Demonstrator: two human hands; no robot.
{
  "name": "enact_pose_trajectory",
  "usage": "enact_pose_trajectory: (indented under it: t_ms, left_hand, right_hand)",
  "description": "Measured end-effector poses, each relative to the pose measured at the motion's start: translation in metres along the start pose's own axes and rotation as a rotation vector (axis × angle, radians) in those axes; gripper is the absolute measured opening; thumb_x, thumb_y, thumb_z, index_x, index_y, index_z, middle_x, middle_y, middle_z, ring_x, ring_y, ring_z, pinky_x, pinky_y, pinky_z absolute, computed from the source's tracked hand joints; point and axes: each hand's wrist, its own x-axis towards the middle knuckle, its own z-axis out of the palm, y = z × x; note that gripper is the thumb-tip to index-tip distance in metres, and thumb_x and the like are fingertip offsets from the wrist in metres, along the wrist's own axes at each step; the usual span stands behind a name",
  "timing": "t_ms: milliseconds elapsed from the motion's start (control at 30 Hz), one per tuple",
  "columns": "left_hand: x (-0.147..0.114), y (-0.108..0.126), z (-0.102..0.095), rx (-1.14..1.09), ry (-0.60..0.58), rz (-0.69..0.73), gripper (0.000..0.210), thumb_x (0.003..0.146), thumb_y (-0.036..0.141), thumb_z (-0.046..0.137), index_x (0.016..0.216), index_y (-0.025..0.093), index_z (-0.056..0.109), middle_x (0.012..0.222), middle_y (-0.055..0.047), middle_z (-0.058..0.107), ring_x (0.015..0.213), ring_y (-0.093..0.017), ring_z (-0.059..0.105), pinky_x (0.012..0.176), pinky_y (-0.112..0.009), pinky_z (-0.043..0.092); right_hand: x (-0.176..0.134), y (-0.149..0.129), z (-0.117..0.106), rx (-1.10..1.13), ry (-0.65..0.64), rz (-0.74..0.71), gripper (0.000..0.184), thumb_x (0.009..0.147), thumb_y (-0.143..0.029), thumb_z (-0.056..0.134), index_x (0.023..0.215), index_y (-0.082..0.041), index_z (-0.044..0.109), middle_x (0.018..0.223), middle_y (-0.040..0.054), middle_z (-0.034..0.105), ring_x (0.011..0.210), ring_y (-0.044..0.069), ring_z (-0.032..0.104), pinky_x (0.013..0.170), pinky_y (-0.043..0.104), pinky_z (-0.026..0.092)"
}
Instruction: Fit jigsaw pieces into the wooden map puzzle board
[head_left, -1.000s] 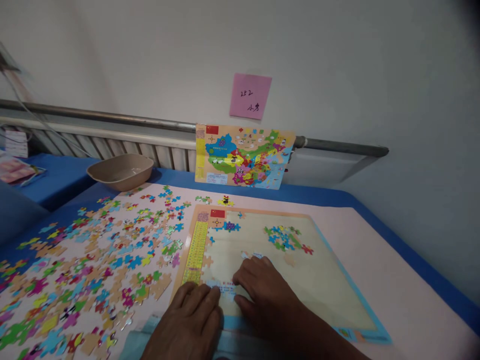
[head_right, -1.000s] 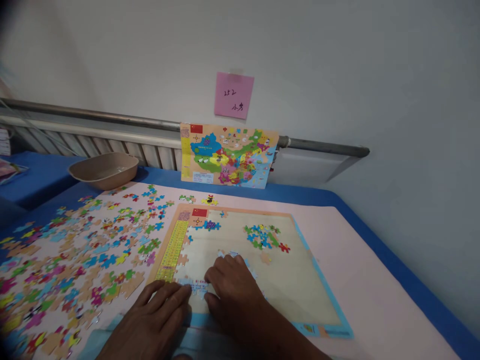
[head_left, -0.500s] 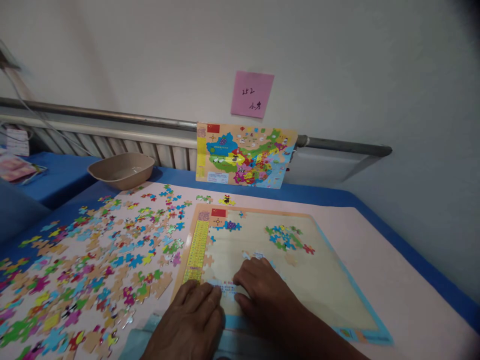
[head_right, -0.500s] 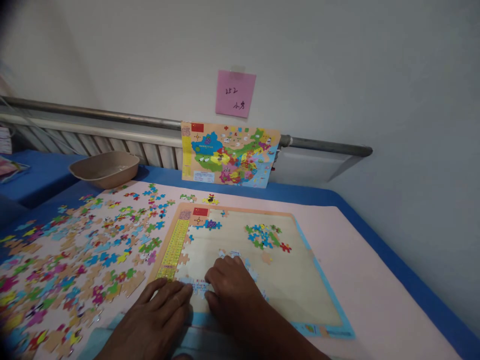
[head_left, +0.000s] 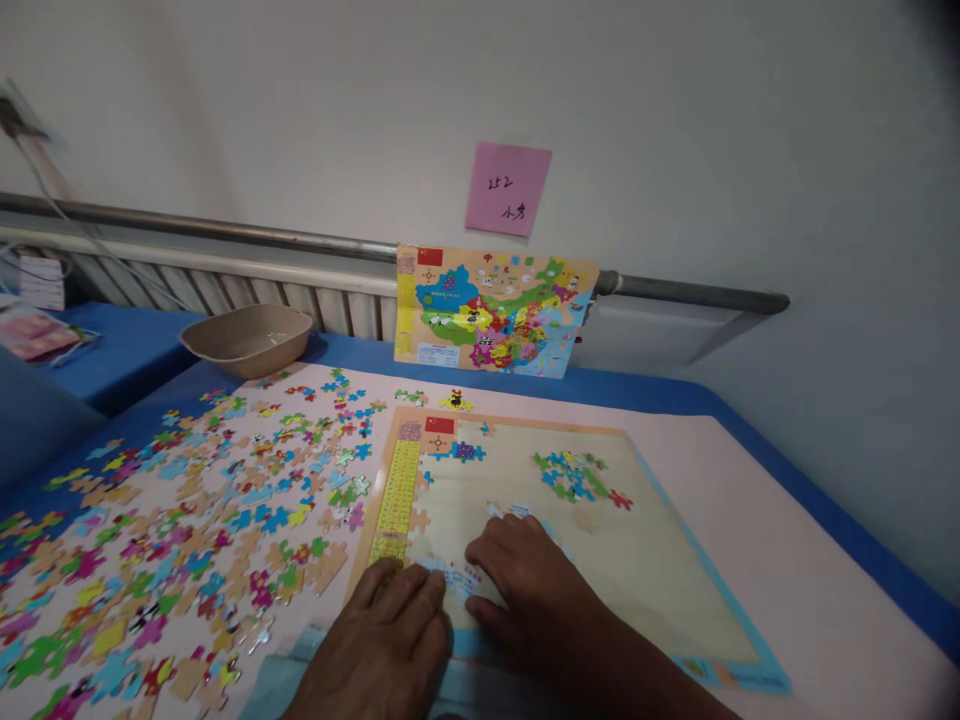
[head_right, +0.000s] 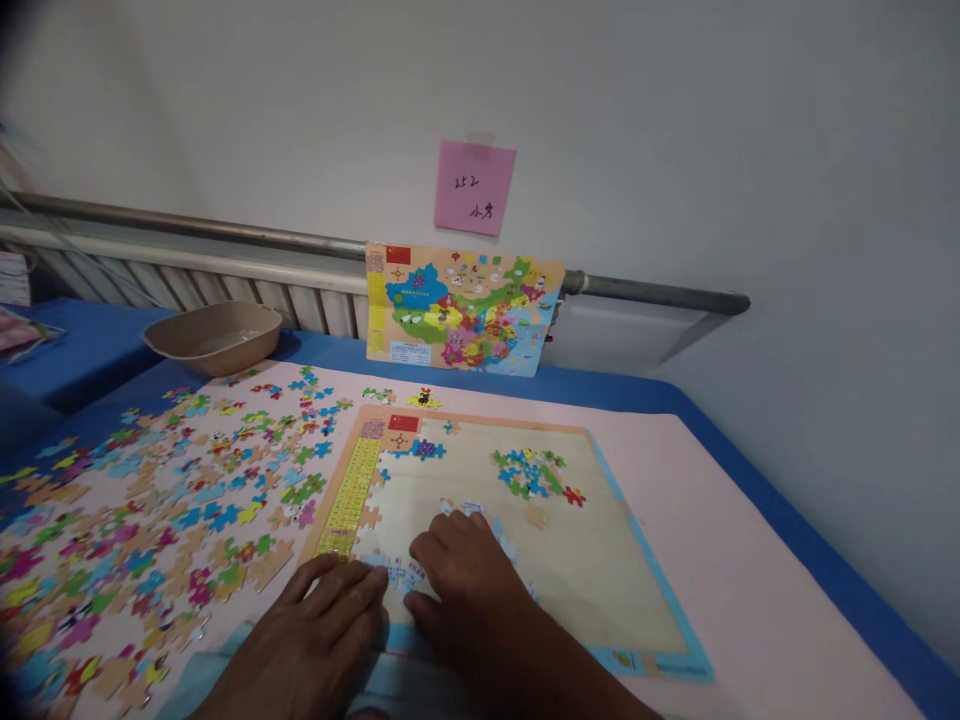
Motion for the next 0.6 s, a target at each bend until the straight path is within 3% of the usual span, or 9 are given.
enact_pose_trajectory:
  t_ms: [233, 433, 600]
  left_hand:
    - [0.000, 0.000, 0.003, -0.005, 0.003, -0.004, 0.056, 0.106, 0.073, 0.051, 0.103, 0.020, 0.071, 0.123, -0.008, 0.078, 0.115, -0.027, 0.064, 0.110, -0.046, 0.040]
    - [0.003, 0.000, 0.000, 0.011, 0.043, 0.012, 0.056, 0.107, 0.071, 0.050, 0.102, 0.020, 0.070, 0.120, -0.006, 0.078, 0.113, -0.026, 0.064, 0.109, -0.044, 0.040]
    - [0.006, 0.001, -0.003, 0.017, 0.042, 0.009, 0.064, 0.112, 0.071, 0.034, 0.101, 0.019, 0.070, 0.119, -0.006, 0.078, 0.112, -0.025, 0.065, 0.109, -0.045, 0.037]
  right_hand:
    - [-0.002, -0.008, -0.006, -0.025, -0.039, 0.071, 0.024, 0.090, -0.016, 0.086, 0.106, -0.018, 0.068, 0.113, 0.0095, 0.068, 0.109, 0.032, 0.059, 0.107, 0.049, 0.039]
    - [0.000, -0.019, -0.008, -0.063, -0.078, 0.126, 0.022, 0.092, -0.020, 0.085, 0.106, -0.016, 0.069, 0.114, 0.0117, 0.068, 0.108, 0.034, 0.059, 0.106, 0.049, 0.041]
    - [-0.001, -0.018, -0.002, -0.079, -0.063, 0.115, 0.022, 0.092, -0.019, 0.082, 0.109, -0.015, 0.069, 0.114, 0.0132, 0.067, 0.108, 0.036, 0.059, 0.104, 0.051, 0.043]
